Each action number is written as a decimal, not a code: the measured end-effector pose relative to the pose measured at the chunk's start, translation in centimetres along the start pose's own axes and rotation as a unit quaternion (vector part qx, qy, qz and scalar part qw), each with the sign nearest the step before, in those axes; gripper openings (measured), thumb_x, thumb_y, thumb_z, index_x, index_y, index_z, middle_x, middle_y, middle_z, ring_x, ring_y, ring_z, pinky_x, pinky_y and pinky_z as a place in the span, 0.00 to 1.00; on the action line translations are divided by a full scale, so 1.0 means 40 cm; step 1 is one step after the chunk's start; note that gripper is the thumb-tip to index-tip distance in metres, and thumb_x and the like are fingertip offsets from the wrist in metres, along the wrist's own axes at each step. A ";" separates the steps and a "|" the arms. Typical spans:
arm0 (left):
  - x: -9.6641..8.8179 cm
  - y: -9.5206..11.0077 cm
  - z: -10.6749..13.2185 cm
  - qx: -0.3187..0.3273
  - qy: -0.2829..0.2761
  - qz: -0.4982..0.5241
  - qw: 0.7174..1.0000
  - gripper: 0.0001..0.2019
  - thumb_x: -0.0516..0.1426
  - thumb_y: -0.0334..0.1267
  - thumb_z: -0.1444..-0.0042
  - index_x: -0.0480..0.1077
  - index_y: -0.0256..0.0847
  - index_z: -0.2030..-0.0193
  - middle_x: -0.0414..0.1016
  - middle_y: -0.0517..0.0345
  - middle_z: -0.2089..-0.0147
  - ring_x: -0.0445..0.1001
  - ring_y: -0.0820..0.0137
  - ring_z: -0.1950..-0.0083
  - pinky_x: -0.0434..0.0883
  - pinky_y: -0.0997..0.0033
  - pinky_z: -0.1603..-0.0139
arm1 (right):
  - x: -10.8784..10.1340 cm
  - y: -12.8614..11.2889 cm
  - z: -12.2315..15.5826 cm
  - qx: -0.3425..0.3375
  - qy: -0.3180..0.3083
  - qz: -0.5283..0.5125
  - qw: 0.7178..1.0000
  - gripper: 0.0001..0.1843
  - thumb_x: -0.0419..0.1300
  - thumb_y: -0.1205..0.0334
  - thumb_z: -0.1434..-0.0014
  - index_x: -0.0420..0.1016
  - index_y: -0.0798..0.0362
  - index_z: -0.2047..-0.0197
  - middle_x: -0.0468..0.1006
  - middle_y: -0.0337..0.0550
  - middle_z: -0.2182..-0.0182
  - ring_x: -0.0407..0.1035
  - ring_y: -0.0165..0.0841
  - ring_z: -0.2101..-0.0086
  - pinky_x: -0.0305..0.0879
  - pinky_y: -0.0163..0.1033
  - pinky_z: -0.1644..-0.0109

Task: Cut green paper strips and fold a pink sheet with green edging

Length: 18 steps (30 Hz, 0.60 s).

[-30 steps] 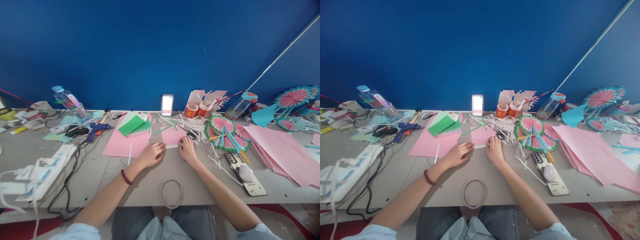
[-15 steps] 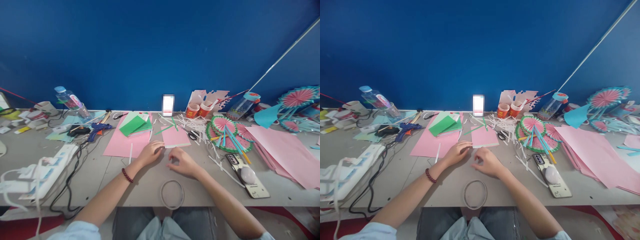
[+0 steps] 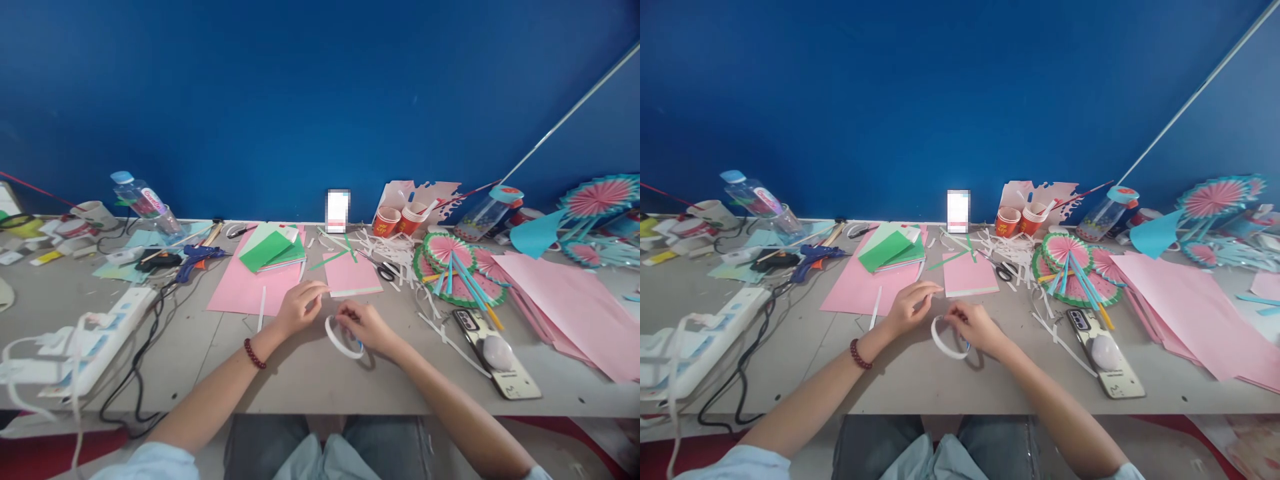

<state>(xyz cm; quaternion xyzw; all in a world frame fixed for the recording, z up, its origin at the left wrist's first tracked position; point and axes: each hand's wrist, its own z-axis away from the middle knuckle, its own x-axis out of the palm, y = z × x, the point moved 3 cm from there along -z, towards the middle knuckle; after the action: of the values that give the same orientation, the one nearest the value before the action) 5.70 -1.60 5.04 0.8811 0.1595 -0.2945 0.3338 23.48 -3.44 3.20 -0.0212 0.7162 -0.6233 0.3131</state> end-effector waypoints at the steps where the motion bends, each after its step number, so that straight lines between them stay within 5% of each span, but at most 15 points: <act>1: -0.002 0.011 0.002 0.017 0.003 0.006 1.000 0.15 0.47 0.29 0.41 0.69 0.43 0.51 0.75 0.53 0.54 0.73 0.69 0.53 0.71 0.67 0.52 | -0.004 0.009 -0.003 0.026 0.017 -0.041 0.999 0.09 0.53 0.55 0.40 0.67 0.51 0.68 0.71 0.35 0.78 0.65 0.28 0.80 0.61 0.34 0.75; 10: 0.004 0.088 0.004 0.130 0.010 0.041 0.991 0.15 0.54 0.32 0.45 0.69 0.41 0.50 0.75 0.50 0.59 0.74 0.68 0.59 0.72 0.68 0.60 | -0.008 0.034 -0.016 0.081 0.055 -0.180 0.979 0.12 0.61 0.53 0.48 0.67 0.53 0.70 0.70 0.34 0.78 0.64 0.26 0.79 0.60 0.32 0.75; 14: 0.004 0.065 0.010 0.090 0.027 0.056 0.994 0.14 0.52 0.30 0.42 0.70 0.41 0.50 0.75 0.51 0.59 0.74 0.69 0.59 0.71 0.70 0.60 | -0.019 0.017 -0.015 0.066 0.045 -0.256 0.963 0.15 0.60 0.49 0.46 0.71 0.53 0.64 0.75 0.40 0.69 0.68 0.28 0.73 0.63 0.33 0.71; 18: 0.000 0.034 0.009 -0.017 0.068 0.090 0.993 0.11 0.51 0.32 0.39 0.72 0.42 0.53 0.76 0.53 0.62 0.74 0.70 0.61 0.71 0.72 0.62 | -0.041 0.001 -0.013 0.016 0.038 -0.293 0.955 0.18 0.54 0.47 0.41 0.76 0.52 0.62 0.76 0.47 0.57 0.70 0.36 0.58 0.66 0.39 0.58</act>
<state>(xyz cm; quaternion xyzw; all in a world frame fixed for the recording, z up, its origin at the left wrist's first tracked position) 6.19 -2.84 5.49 0.9041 0.1069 -0.1997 0.3625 24.56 -2.29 3.86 -0.2007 0.6797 -0.6997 0.0896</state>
